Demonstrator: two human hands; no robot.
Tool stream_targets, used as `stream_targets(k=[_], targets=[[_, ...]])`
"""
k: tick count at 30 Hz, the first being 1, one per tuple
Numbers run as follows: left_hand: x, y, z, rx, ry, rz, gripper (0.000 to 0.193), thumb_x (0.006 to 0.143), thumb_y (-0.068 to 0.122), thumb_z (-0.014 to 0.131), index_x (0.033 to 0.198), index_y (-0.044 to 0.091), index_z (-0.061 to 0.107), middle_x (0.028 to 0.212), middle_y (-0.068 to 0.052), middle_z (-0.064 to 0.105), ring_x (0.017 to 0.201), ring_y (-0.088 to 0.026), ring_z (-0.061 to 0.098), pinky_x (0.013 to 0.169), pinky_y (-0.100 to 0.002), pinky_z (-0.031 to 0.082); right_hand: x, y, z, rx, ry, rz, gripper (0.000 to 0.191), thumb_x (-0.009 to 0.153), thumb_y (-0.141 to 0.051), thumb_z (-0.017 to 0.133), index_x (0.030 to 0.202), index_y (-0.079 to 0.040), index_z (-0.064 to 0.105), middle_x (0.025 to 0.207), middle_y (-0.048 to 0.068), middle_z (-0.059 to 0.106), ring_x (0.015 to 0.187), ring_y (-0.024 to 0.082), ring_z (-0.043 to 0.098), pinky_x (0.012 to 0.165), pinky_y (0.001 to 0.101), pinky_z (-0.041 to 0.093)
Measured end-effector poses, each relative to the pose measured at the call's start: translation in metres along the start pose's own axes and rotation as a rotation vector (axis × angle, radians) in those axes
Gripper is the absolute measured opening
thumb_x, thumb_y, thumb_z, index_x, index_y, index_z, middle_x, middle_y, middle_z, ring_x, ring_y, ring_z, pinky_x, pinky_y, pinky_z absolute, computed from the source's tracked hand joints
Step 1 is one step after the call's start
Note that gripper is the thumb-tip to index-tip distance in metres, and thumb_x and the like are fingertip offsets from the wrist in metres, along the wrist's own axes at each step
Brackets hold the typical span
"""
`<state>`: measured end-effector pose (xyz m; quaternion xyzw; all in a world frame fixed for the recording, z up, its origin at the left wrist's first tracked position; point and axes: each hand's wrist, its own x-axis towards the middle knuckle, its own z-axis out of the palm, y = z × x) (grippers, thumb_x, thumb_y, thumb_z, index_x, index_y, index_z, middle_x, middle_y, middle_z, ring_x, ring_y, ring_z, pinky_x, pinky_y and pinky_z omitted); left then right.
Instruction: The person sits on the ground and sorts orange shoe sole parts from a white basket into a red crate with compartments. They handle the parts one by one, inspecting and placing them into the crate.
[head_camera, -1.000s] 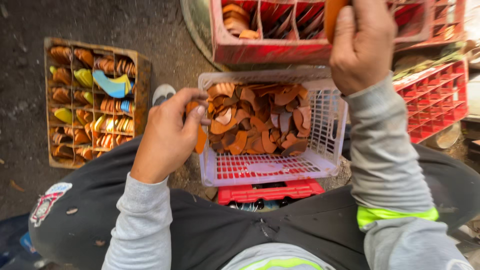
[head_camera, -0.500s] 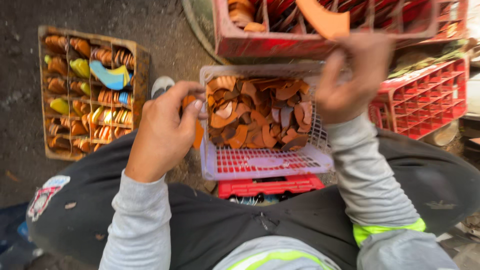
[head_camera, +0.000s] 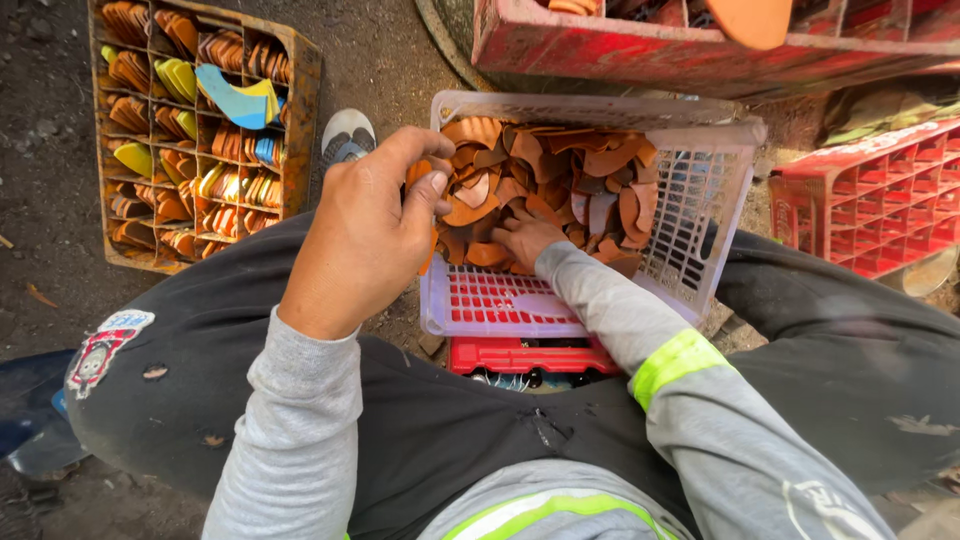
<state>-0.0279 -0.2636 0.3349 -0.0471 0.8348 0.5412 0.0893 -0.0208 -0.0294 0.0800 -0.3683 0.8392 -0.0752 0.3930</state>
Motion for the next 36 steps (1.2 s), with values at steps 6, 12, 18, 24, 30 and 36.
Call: stream_targets(k=[6, 12, 18, 24, 30, 36], targets=[[0.000, -0.001, 0.002, -0.012, -0.006, -0.009, 0.016, 0.102, 0.005, 0.060, 0.116, -0.001, 0.065, 0.091, -0.019, 0.077, 0.084, -0.022, 0.082, 0.066, -0.033, 0.060, -0.014, 0.022, -0.018, 0.469, 0.075, 0.224, 0.032, 0.094, -0.024, 0.058, 0.122, -0.013, 0.070, 0.114, 0.013, 0.074, 0.113, 0.030, 0.069, 0.102, 0.0398, 0.053], [0.002, -0.002, 0.011, 0.005, -0.019, -0.031, 0.017, 0.101, 0.005, 0.060, 0.115, -0.001, 0.065, 0.089, -0.019, 0.076, 0.083, -0.022, 0.082, 0.065, -0.033, 0.060, -0.008, -0.031, -0.003, -0.025, 0.038, 0.148, 0.051, 0.082, -0.043, 0.074, 0.114, -0.005, 0.071, 0.121, 0.020, 0.062, 0.121, 0.040, 0.052, 0.104, 0.0580, 0.033], [0.009, -0.006, 0.010, -0.019, -0.004, -0.038, 0.018, 0.101, 0.005, 0.059, 0.117, -0.002, 0.065, 0.092, -0.016, 0.077, 0.084, -0.020, 0.082, 0.065, -0.031, 0.060, 0.018, -0.051, 0.008, -0.194, -0.011, 0.208, 0.027, 0.098, -0.028, 0.061, 0.117, -0.011, 0.073, 0.128, 0.013, 0.063, 0.129, 0.031, 0.054, 0.110, 0.0541, 0.036], [0.014, -0.009, 0.008, 0.011, -0.012, -0.058, 0.019, 0.101, 0.005, 0.059, 0.118, -0.002, 0.066, 0.092, -0.017, 0.077, 0.084, -0.019, 0.082, 0.065, -0.031, 0.060, 0.012, -0.040, -0.001, 0.101, 0.033, 0.160, 0.046, 0.085, -0.021, 0.069, 0.131, -0.013, 0.062, 0.129, 0.012, 0.063, 0.128, 0.032, 0.053, 0.112, 0.0565, 0.034], [0.011, -0.006, 0.010, -0.009, -0.011, -0.074, 0.020, 0.101, 0.006, 0.059, 0.119, -0.003, 0.065, 0.094, -0.017, 0.077, 0.085, -0.020, 0.082, 0.065, -0.031, 0.061, -0.007, -0.016, -0.036, 0.124, 0.195, 0.219, 0.062, 0.070, -0.027, 0.082, 0.126, -0.008, 0.064, 0.125, 0.024, 0.065, 0.117, 0.047, 0.061, 0.097, 0.0598, 0.050], [0.012, -0.004, 0.013, -0.037, -0.033, -0.097, 0.020, 0.100, 0.006, 0.059, 0.118, -0.003, 0.064, 0.091, -0.018, 0.077, 0.084, -0.020, 0.082, 0.066, -0.031, 0.061, 0.058, -0.035, -0.040, 0.951, 0.703, 0.620, 0.024, 0.084, -0.027, 0.077, 0.090, -0.004, 0.078, 0.078, 0.015, 0.076, 0.070, 0.026, 0.074, 0.070, 0.0386, 0.059]])
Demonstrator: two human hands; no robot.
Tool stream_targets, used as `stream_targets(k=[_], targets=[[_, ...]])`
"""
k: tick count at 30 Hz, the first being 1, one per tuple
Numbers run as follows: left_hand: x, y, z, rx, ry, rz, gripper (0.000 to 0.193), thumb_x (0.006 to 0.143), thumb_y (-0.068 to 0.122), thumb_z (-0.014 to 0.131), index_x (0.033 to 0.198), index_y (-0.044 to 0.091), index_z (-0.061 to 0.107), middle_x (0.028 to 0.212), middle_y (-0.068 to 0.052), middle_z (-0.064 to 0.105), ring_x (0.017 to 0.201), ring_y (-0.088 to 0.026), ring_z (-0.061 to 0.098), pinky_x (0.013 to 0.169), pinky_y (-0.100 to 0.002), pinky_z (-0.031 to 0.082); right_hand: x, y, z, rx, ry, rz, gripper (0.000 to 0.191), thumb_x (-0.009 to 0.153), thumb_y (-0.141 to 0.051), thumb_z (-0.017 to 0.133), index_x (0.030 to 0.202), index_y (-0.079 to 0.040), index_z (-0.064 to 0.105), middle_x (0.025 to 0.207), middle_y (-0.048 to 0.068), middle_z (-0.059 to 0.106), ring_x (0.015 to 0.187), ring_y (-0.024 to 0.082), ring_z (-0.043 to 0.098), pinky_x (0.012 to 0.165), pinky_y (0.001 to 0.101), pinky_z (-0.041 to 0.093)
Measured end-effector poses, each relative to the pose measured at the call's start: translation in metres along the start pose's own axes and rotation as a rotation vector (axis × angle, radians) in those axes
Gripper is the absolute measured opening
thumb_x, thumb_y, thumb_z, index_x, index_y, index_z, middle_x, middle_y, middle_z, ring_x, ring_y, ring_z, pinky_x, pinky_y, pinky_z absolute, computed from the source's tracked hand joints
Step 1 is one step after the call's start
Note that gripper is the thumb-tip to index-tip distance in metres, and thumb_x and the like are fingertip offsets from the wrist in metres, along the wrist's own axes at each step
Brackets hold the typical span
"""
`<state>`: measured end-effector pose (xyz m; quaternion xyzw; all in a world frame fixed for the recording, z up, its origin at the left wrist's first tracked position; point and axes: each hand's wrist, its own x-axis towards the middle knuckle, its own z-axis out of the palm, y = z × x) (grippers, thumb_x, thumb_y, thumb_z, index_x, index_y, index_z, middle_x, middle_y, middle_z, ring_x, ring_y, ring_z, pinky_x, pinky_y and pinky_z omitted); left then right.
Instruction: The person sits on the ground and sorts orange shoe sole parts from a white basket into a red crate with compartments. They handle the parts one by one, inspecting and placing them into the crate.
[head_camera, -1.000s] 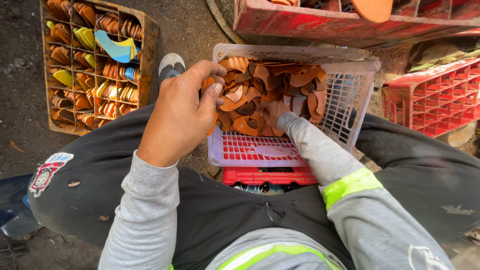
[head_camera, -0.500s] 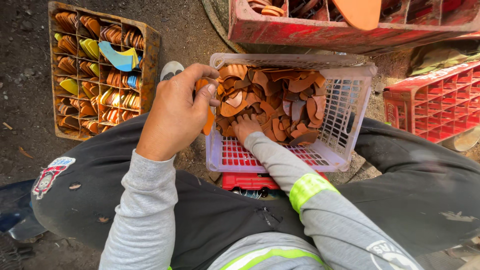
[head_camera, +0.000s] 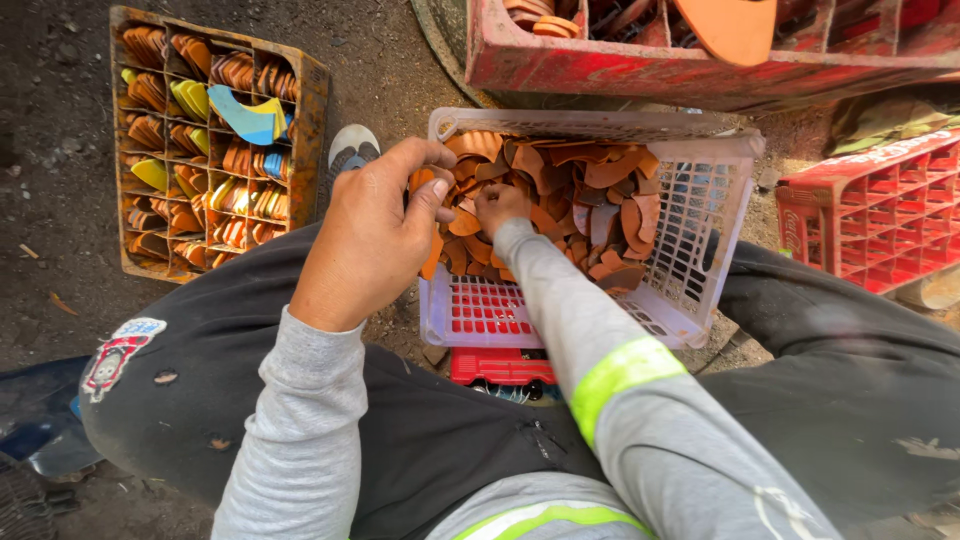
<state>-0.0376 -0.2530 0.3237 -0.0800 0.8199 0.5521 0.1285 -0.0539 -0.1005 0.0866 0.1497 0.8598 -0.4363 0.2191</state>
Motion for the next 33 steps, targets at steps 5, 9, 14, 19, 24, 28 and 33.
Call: stream_targets(k=[5, 9, 14, 19, 24, 28, 33], targets=[[-0.002, -0.004, -0.009, 0.025, 0.029, 0.003, 0.020, 0.100, 0.005, 0.060, 0.118, -0.003, 0.065, 0.094, -0.019, 0.077, 0.084, -0.021, 0.082, 0.066, -0.032, 0.060, 0.011, -0.014, 0.031, 0.541, 0.038, 0.252, 0.030, 0.089, -0.018, 0.073, 0.073, 0.007, 0.068, 0.068, 0.016, 0.071, 0.055, 0.019, 0.068, 0.053, 0.0383, 0.054], [-0.003, -0.006, -0.016, 0.013, 0.043, 0.017, 0.021, 0.099, 0.004, 0.060, 0.118, -0.003, 0.065, 0.093, -0.019, 0.077, 0.083, -0.022, 0.082, 0.067, -0.033, 0.061, 0.014, -0.025, 0.031, 0.340, 0.118, 0.294, 0.030, 0.087, -0.017, 0.074, 0.069, 0.006, 0.067, 0.065, 0.014, 0.072, 0.052, 0.018, 0.068, 0.052, 0.0339, 0.055], [-0.003, -0.003, -0.018, 0.021, 0.050, 0.045, 0.019, 0.099, 0.003, 0.060, 0.116, -0.002, 0.066, 0.091, -0.019, 0.077, 0.083, -0.022, 0.081, 0.068, -0.034, 0.060, 0.014, -0.028, 0.038, 0.272, 0.204, 0.243, 0.021, 0.084, -0.016, 0.076, 0.073, 0.001, 0.072, 0.066, 0.012, 0.073, 0.052, 0.016, 0.067, 0.052, 0.0308, 0.054], [-0.004, -0.005, -0.023, 0.008, 0.063, 0.016, 0.019, 0.100, 0.006, 0.060, 0.117, -0.002, 0.065, 0.092, -0.018, 0.077, 0.083, -0.021, 0.082, 0.067, -0.033, 0.061, 0.000, -0.002, 0.021, 0.620, 0.005, 0.408, 0.011, 0.089, -0.010, 0.071, 0.094, -0.002, 0.065, 0.074, 0.007, 0.070, 0.061, 0.015, 0.066, 0.053, 0.0293, 0.051], [-0.008, -0.014, -0.018, 0.007, 0.020, -0.027, 0.020, 0.100, 0.007, 0.060, 0.116, -0.002, 0.066, 0.091, -0.017, 0.078, 0.083, -0.020, 0.082, 0.065, -0.032, 0.060, -0.024, 0.054, -0.061, 0.713, -0.392, 0.181, 0.012, 0.095, -0.002, 0.069, 0.094, -0.002, 0.057, 0.086, 0.008, 0.065, 0.074, 0.018, 0.069, 0.067, 0.0317, 0.068], [-0.004, -0.023, -0.003, -0.154, -0.074, 0.014, 0.021, 0.102, 0.007, 0.058, 0.119, -0.003, 0.064, 0.104, -0.014, 0.079, 0.088, -0.020, 0.081, 0.070, -0.028, 0.062, -0.038, 0.041, -0.117, 0.641, -0.368, -0.032, 0.015, 0.095, 0.003, 0.068, 0.106, 0.000, 0.058, 0.096, 0.008, 0.066, 0.079, 0.013, 0.064, 0.065, 0.0246, 0.055], [0.004, -0.032, 0.027, -0.576, -0.281, -0.183, 0.024, 0.104, 0.013, 0.055, 0.123, 0.000, 0.061, 0.109, -0.013, 0.075, 0.090, -0.021, 0.078, 0.050, -0.022, 0.052, -0.096, -0.003, -0.187, 0.616, -0.334, -0.069, 0.038, 0.093, 0.002, 0.053, 0.129, -0.008, 0.062, 0.113, 0.003, 0.069, 0.080, 0.010, 0.059, 0.065, 0.0228, 0.049]])
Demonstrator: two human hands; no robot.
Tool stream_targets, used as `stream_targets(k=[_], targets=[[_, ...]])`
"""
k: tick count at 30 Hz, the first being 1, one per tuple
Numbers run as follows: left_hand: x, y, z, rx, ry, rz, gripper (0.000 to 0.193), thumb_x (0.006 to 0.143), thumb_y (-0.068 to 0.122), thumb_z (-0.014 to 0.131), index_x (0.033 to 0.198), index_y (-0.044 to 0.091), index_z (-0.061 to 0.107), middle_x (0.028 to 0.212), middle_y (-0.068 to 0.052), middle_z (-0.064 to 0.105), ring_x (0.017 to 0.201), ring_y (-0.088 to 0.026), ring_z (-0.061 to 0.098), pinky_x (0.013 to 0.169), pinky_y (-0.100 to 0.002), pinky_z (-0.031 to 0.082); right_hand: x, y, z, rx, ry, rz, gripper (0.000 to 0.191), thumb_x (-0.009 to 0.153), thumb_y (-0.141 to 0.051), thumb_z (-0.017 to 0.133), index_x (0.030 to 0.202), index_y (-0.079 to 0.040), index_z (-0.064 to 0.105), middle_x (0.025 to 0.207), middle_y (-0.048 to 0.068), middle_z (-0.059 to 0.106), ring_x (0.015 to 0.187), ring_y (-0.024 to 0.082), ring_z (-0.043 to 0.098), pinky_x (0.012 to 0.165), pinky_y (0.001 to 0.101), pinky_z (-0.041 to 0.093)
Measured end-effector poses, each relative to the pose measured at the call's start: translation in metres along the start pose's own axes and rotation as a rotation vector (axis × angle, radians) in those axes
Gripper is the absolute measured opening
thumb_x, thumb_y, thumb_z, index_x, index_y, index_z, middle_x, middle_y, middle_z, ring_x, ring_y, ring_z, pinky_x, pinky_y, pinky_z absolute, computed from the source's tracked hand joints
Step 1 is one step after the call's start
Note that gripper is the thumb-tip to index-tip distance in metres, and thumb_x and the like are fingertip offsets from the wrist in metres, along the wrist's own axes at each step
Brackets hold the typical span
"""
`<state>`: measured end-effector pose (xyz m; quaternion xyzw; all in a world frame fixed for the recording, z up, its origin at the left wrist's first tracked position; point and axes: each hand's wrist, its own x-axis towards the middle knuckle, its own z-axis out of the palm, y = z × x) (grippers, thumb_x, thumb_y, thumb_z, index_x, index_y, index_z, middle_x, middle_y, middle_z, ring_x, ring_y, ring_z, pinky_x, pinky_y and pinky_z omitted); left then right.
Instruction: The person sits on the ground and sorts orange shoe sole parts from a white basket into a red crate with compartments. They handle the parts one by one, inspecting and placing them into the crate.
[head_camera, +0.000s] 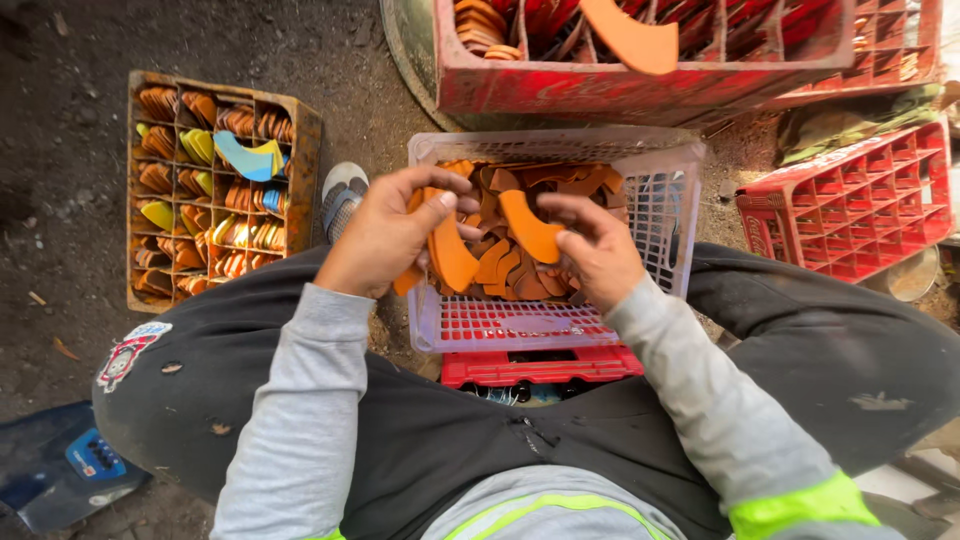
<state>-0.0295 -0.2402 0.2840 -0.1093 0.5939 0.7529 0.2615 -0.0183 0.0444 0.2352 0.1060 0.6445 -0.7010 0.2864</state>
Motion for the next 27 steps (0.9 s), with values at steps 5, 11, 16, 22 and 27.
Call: stream_targets(k=[5, 11, 16, 22, 27], targets=[[0.014, -0.020, 0.031, -0.138, -0.083, -0.068, 0.025, 0.104, 0.018, 0.055, 0.122, 0.001, 0.062, 0.111, -0.015, 0.075, 0.094, -0.022, 0.078, 0.046, -0.020, 0.046, -0.050, -0.021, 0.001, 0.475, 0.012, 0.114, 0.023, 0.099, -0.011, 0.048, 0.117, -0.001, 0.060, 0.106, 0.009, 0.067, 0.084, 0.018, 0.064, 0.068, 0.0309, 0.055], [0.026, -0.035, 0.052, -0.269, -0.032, -0.207, 0.032, 0.107, 0.026, 0.050, 0.121, -0.001, 0.060, 0.107, -0.018, 0.074, 0.091, -0.026, 0.077, 0.051, -0.022, 0.053, -0.059, 0.003, -0.005, 0.565, -0.206, 0.039, 0.013, 0.106, -0.009, 0.059, 0.119, -0.006, 0.056, 0.097, 0.002, 0.055, 0.082, 0.012, 0.053, 0.067, 0.0287, 0.045], [0.025, -0.033, 0.058, -0.185, -0.058, -0.179, 0.033, 0.104, 0.025, 0.052, 0.123, -0.001, 0.060, 0.110, -0.018, 0.075, 0.097, -0.025, 0.078, 0.052, -0.022, 0.053, -0.045, 0.005, -0.015, 0.208, -0.051, -0.053, 0.026, 0.110, -0.025, 0.052, 0.117, 0.000, 0.057, 0.091, 0.005, 0.062, 0.082, 0.014, 0.060, 0.073, 0.0290, 0.052], [0.025, -0.031, 0.060, -0.257, -0.117, -0.177, 0.037, 0.104, 0.028, 0.058, 0.124, -0.002, 0.060, 0.116, -0.018, 0.074, 0.103, -0.026, 0.076, 0.055, -0.022, 0.054, -0.041, -0.004, -0.015, 0.021, -0.002, -0.204, 0.038, 0.111, -0.033, 0.042, 0.129, -0.002, 0.052, 0.071, 0.003, 0.055, 0.064, 0.012, 0.054, 0.063, 0.0272, 0.049], [0.035, -0.056, 0.052, -0.010, 0.053, -0.259, 0.042, 0.103, 0.038, 0.052, 0.122, 0.002, 0.061, 0.118, -0.013, 0.072, 0.096, -0.022, 0.076, 0.052, -0.026, 0.055, -0.039, -0.003, -0.017, 0.058, 0.032, -0.248, 0.041, 0.114, -0.037, 0.038, 0.123, 0.001, 0.050, 0.071, 0.004, 0.057, 0.065, 0.013, 0.055, 0.065, 0.0282, 0.051]])
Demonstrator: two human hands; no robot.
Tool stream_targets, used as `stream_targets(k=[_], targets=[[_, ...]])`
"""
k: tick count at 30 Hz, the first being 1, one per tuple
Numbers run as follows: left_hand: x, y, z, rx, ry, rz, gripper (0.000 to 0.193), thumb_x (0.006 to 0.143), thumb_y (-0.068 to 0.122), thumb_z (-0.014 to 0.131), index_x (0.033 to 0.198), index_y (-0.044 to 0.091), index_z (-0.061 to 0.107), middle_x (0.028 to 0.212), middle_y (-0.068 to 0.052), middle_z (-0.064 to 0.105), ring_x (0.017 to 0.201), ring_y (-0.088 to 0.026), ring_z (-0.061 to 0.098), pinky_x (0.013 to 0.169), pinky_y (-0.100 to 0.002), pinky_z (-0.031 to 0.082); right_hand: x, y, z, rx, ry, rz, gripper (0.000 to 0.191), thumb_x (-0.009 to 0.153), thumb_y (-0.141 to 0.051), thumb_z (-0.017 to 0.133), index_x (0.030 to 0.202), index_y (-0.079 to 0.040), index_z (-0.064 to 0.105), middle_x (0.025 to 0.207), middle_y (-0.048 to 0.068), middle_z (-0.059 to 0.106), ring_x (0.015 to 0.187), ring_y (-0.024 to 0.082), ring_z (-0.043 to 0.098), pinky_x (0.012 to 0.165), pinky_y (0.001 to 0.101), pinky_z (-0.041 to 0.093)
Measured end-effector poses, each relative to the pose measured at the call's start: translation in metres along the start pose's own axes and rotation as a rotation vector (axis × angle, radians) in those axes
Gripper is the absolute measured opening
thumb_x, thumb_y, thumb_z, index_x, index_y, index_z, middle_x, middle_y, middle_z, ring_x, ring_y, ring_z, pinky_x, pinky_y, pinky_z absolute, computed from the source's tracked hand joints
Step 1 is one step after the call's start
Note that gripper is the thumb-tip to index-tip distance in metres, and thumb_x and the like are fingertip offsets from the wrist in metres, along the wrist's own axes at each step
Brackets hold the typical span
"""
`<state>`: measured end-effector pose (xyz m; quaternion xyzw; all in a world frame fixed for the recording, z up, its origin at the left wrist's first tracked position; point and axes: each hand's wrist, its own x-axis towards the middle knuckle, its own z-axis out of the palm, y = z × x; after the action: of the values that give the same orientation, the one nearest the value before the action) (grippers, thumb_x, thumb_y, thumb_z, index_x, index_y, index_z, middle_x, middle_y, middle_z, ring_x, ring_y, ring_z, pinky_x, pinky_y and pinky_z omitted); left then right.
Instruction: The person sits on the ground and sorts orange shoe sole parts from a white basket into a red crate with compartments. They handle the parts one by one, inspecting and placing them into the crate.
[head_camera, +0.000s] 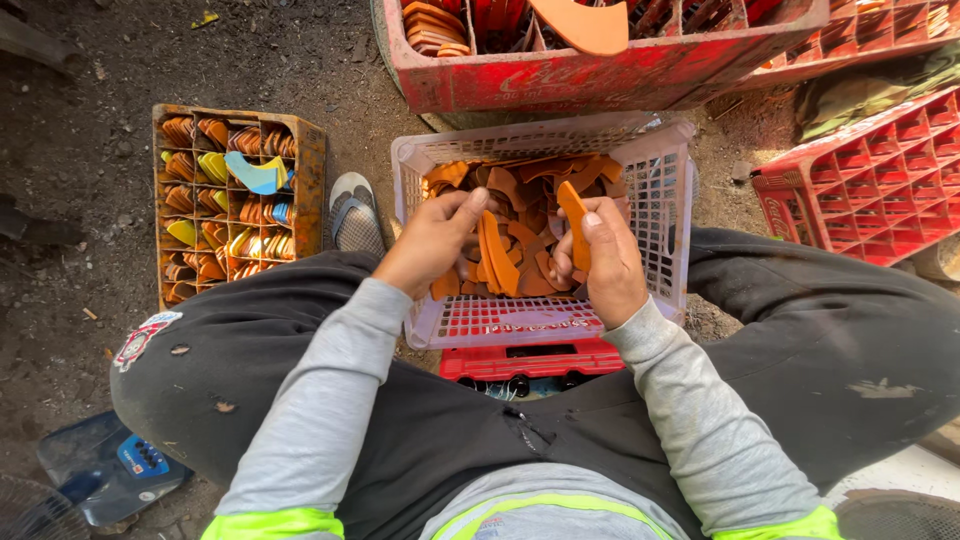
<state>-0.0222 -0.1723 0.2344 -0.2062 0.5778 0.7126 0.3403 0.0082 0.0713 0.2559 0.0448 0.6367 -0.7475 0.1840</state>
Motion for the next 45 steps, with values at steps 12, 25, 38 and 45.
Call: stream_targets(k=[12, 25, 38, 45], targets=[[0.011, -0.037, 0.028, -0.201, 0.054, 0.334, 0.024, 0.101, 0.014, 0.061, 0.122, 0.002, 0.064, 0.113, -0.004, 0.067, 0.103, -0.011, 0.063, 0.090, -0.026, 0.055, -0.006, 0.032, 0.039, 0.556, -0.093, 0.257, 0.035, 0.111, -0.027, 0.046, 0.137, -0.003, 0.047, 0.129, 0.011, 0.059, 0.119, 0.021, 0.062, 0.105, 0.0430, 0.052], [-0.004, -0.022, 0.031, -0.176, 0.079, 0.224, 0.029, 0.105, 0.015, 0.055, 0.126, -0.002, 0.064, 0.113, -0.011, 0.069, 0.103, -0.016, 0.066, 0.087, -0.029, 0.056, -0.007, 0.027, 0.042, 0.511, -0.203, 0.330, 0.031, 0.108, -0.028, 0.048, 0.132, -0.008, 0.043, 0.129, 0.009, 0.058, 0.119, 0.022, 0.063, 0.103, 0.0457, 0.055], [-0.009, -0.002, 0.016, -0.467, -0.452, 0.172, 0.027, 0.111, 0.014, 0.045, 0.127, -0.002, 0.058, 0.130, -0.014, 0.063, 0.121, -0.025, 0.065, 0.103, -0.044, 0.058, -0.020, 0.006, 0.052, 0.115, -0.272, 0.050, 0.057, 0.096, -0.006, 0.069, 0.141, -0.006, 0.034, 0.130, 0.013, 0.061, 0.121, 0.016, 0.063, 0.100, 0.0320, 0.056], [-0.015, 0.011, 0.020, -0.160, -0.462, 0.271, 0.036, 0.107, 0.022, 0.055, 0.135, 0.000, 0.061, 0.126, -0.010, 0.068, 0.117, -0.019, 0.067, 0.102, -0.037, 0.058, -0.023, 0.005, 0.048, 0.147, -0.292, 0.013, 0.053, 0.101, -0.006, 0.067, 0.141, -0.006, 0.032, 0.131, 0.020, 0.063, 0.126, 0.022, 0.062, 0.105, 0.0349, 0.053]])
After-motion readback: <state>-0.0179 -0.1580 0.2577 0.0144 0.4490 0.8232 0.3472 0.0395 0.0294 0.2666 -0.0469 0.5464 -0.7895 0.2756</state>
